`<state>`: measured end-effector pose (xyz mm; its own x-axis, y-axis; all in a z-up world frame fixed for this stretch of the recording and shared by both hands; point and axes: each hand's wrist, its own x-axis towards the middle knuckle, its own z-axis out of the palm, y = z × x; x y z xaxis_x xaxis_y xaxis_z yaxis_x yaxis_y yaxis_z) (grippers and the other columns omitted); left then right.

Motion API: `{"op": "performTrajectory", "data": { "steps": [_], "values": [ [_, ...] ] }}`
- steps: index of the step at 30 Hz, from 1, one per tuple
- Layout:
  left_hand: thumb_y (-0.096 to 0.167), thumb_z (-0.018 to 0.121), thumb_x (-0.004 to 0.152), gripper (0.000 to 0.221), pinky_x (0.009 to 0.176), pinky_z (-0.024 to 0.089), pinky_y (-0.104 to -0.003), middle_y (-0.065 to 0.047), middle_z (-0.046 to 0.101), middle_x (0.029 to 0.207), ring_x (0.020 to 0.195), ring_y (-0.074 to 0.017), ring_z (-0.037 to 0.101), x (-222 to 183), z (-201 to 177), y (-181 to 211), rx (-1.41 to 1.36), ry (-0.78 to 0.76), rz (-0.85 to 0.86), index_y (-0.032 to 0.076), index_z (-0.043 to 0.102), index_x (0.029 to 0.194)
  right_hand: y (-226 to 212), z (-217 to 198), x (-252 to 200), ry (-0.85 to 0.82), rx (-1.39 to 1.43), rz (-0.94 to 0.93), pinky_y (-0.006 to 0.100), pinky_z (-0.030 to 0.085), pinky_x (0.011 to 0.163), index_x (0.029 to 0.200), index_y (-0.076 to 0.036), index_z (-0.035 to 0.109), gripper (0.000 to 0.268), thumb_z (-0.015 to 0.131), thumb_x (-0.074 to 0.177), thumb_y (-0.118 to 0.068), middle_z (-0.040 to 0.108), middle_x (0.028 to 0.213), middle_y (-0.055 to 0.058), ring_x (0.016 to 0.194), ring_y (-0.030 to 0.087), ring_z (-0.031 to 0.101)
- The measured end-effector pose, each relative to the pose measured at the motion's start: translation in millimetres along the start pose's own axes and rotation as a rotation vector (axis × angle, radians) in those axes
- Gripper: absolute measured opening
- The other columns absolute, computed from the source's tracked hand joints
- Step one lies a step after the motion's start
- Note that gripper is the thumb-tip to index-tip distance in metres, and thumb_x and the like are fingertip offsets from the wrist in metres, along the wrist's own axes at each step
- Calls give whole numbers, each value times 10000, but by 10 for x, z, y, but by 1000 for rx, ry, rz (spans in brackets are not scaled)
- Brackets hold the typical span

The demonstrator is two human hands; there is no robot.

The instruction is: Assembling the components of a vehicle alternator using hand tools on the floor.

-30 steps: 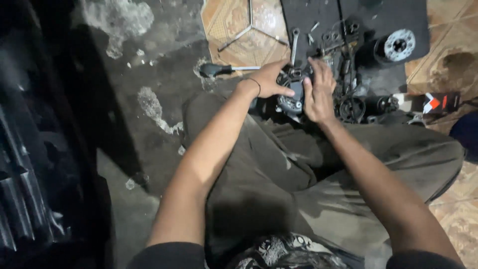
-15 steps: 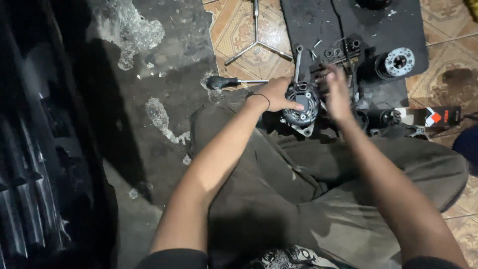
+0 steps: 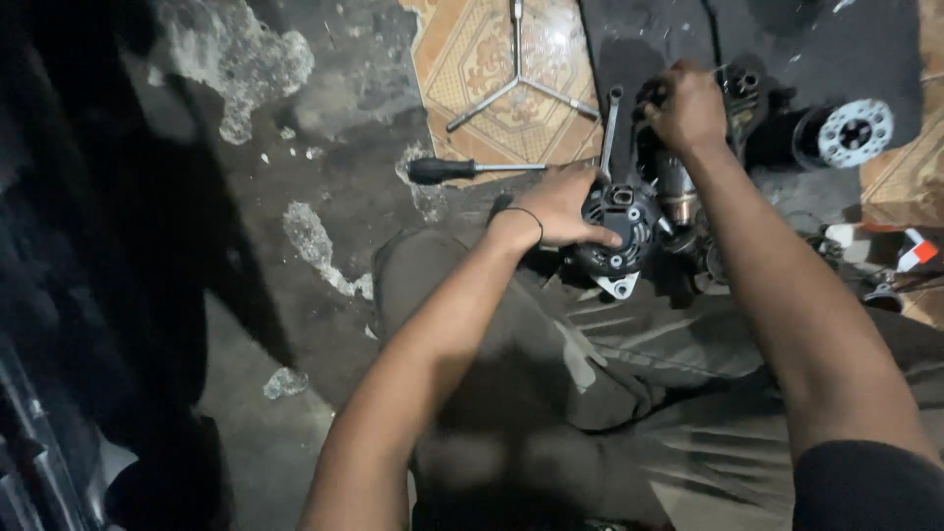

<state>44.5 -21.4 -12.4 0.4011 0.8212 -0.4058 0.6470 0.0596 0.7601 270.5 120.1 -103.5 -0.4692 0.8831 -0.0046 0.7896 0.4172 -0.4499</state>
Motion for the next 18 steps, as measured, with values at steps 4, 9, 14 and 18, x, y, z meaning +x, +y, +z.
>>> {"op": "performTrajectory", "data": {
  "steps": [4,9,14,18],
  "values": [
    [469,947,615,828,1049,460,-491,-154,651,1284,1208,-399,586,-11,-72,35,-5,-3,15,69,610,1258,-7,184,12,26,-193,80,489,592,699,1103,-31,778,369,744,737,3,748,976,218,749,435,700],
    [455,942,621,811,1062,452,-477,-125,647,1301,1221,-385,558,-18,-60,50,-10,-19,-4,95,619,1272,-292,-67,-52,193,-98,5,447,562,656,984,-27,821,239,701,788,37,749,920,190,668,378,679],
    [449,930,641,781,1045,464,-464,-122,661,1270,1188,-377,565,-28,-64,45,-10,-7,7,100,627,1271,-256,-140,-96,205,89,-4,381,563,653,1078,21,823,292,751,807,103,732,968,154,701,282,679],
    [425,934,654,759,1059,457,-478,-143,643,1265,1208,-382,574,-42,-86,75,-10,-9,30,82,634,1261,-340,-398,-215,220,181,6,345,567,704,1089,29,801,308,636,885,191,606,1052,160,804,259,651]
  ]
}}
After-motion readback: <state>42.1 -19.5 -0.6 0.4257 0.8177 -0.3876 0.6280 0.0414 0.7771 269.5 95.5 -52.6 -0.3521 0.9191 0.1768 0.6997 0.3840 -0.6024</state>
